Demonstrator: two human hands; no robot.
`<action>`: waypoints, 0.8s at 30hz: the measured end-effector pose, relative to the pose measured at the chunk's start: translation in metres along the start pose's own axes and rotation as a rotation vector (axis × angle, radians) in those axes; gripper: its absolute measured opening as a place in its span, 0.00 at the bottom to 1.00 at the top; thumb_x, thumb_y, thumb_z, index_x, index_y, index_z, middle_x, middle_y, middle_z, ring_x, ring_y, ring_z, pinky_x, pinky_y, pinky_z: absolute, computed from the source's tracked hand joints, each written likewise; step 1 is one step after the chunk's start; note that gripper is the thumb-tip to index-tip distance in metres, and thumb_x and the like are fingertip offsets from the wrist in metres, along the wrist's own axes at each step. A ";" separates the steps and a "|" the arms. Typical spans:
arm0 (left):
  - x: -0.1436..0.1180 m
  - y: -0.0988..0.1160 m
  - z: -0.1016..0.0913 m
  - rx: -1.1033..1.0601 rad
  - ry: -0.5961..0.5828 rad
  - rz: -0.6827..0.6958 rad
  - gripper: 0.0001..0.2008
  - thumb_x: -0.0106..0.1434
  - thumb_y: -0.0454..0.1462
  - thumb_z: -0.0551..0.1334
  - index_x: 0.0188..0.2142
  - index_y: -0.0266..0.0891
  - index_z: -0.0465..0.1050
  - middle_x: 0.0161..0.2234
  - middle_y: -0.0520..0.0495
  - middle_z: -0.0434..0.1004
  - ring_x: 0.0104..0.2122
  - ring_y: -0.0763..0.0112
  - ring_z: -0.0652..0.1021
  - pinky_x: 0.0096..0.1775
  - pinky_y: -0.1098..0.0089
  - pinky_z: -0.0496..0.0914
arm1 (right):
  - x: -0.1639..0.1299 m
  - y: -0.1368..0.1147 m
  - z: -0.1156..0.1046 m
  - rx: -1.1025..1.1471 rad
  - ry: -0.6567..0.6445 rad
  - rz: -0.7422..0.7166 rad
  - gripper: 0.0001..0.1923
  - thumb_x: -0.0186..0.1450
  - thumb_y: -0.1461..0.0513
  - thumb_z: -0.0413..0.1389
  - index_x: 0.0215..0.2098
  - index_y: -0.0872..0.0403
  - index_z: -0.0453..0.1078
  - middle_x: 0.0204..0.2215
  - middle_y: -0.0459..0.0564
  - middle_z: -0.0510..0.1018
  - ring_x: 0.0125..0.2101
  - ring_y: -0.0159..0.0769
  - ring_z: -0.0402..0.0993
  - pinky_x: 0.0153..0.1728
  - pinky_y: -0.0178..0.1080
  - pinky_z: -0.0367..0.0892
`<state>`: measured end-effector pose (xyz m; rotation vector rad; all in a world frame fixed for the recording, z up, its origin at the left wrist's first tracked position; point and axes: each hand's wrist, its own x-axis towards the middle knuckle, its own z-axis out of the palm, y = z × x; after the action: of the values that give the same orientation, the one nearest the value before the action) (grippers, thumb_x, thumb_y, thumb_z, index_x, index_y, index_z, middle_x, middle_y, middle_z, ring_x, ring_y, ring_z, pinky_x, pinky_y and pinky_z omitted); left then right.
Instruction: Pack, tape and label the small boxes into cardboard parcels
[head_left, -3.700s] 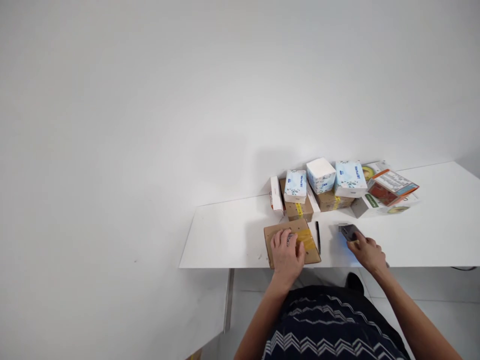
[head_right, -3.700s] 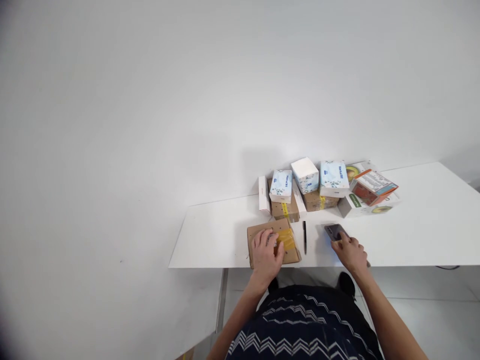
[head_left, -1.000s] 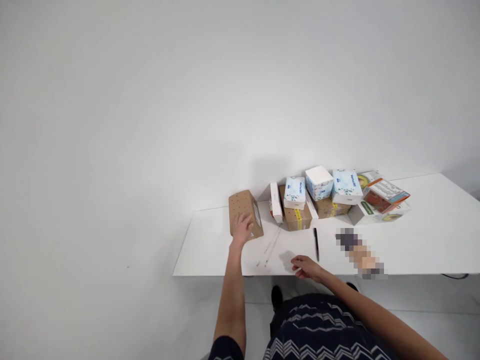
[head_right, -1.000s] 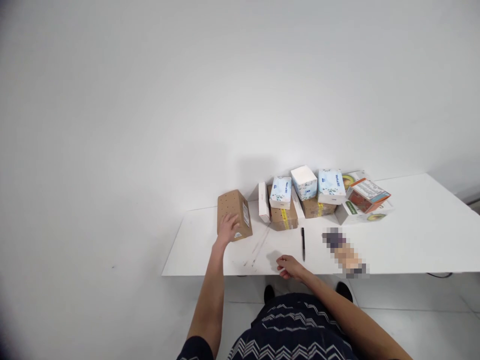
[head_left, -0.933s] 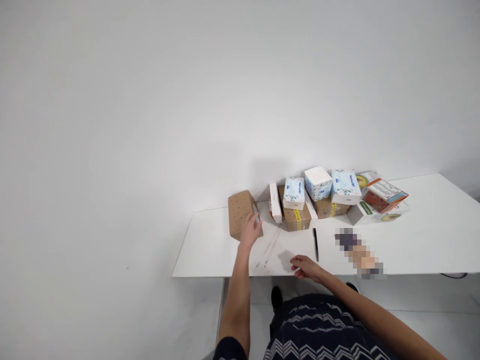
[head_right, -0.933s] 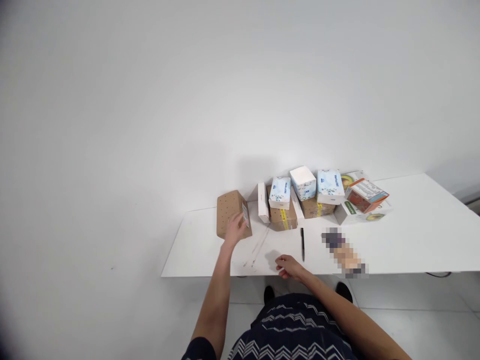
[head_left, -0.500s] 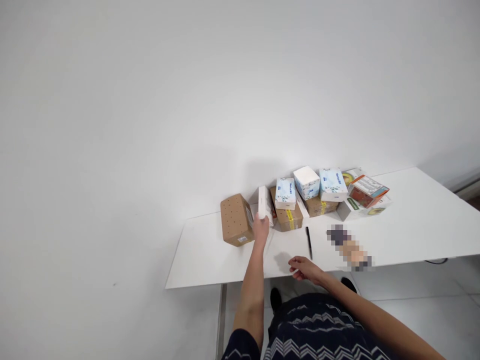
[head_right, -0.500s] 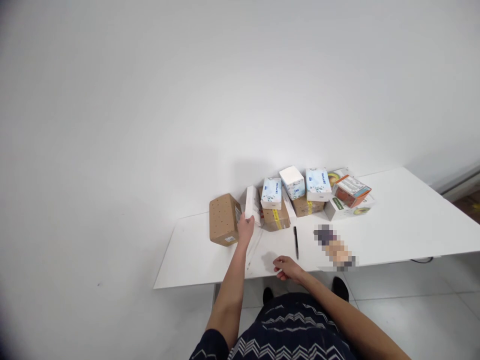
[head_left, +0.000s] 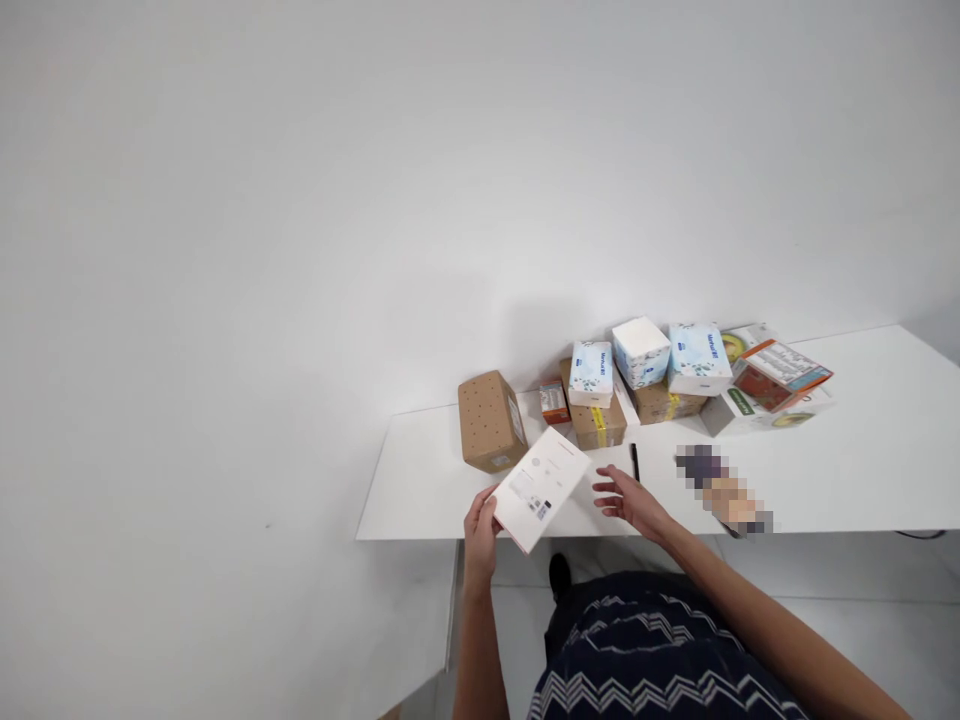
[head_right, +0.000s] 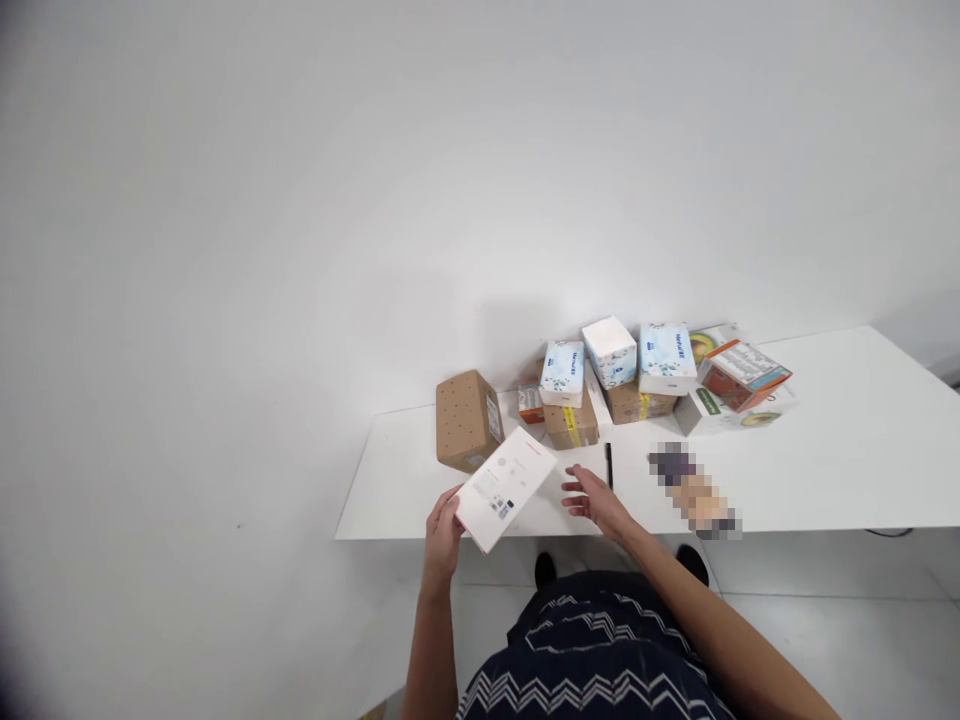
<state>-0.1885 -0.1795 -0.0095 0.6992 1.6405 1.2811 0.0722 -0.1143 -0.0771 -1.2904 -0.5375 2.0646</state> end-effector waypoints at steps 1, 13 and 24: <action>-0.003 -0.001 0.003 0.015 -0.040 -0.012 0.22 0.55 0.50 0.61 0.42 0.37 0.73 0.37 0.45 0.77 0.33 0.67 0.76 0.30 0.72 0.69 | -0.002 -0.005 0.000 0.012 -0.020 -0.025 0.22 0.63 0.47 0.50 0.48 0.51 0.65 0.39 0.53 0.75 0.30 0.33 0.76 0.29 0.35 0.71; 0.002 -0.007 0.062 -0.102 -0.111 -0.102 0.35 0.53 0.51 0.64 0.57 0.42 0.61 0.42 0.45 0.75 0.34 0.72 0.76 0.32 0.74 0.69 | -0.017 -0.008 -0.024 0.086 0.117 -0.223 0.27 0.55 0.52 0.61 0.52 0.48 0.64 0.41 0.49 0.78 0.35 0.36 0.75 0.29 0.34 0.69; 0.000 0.005 0.069 -0.147 -0.235 -0.032 0.32 0.51 0.49 0.67 0.54 0.41 0.68 0.51 0.41 0.71 0.45 0.63 0.74 0.41 0.69 0.71 | -0.016 0.005 -0.020 0.055 0.146 0.013 0.16 0.59 0.51 0.56 0.41 0.52 0.68 0.31 0.51 0.77 0.25 0.34 0.70 0.21 0.35 0.67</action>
<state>-0.1272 -0.1482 -0.0079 0.7025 1.3491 1.2329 0.0934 -0.1292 -0.0790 -1.4029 -0.4054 1.9629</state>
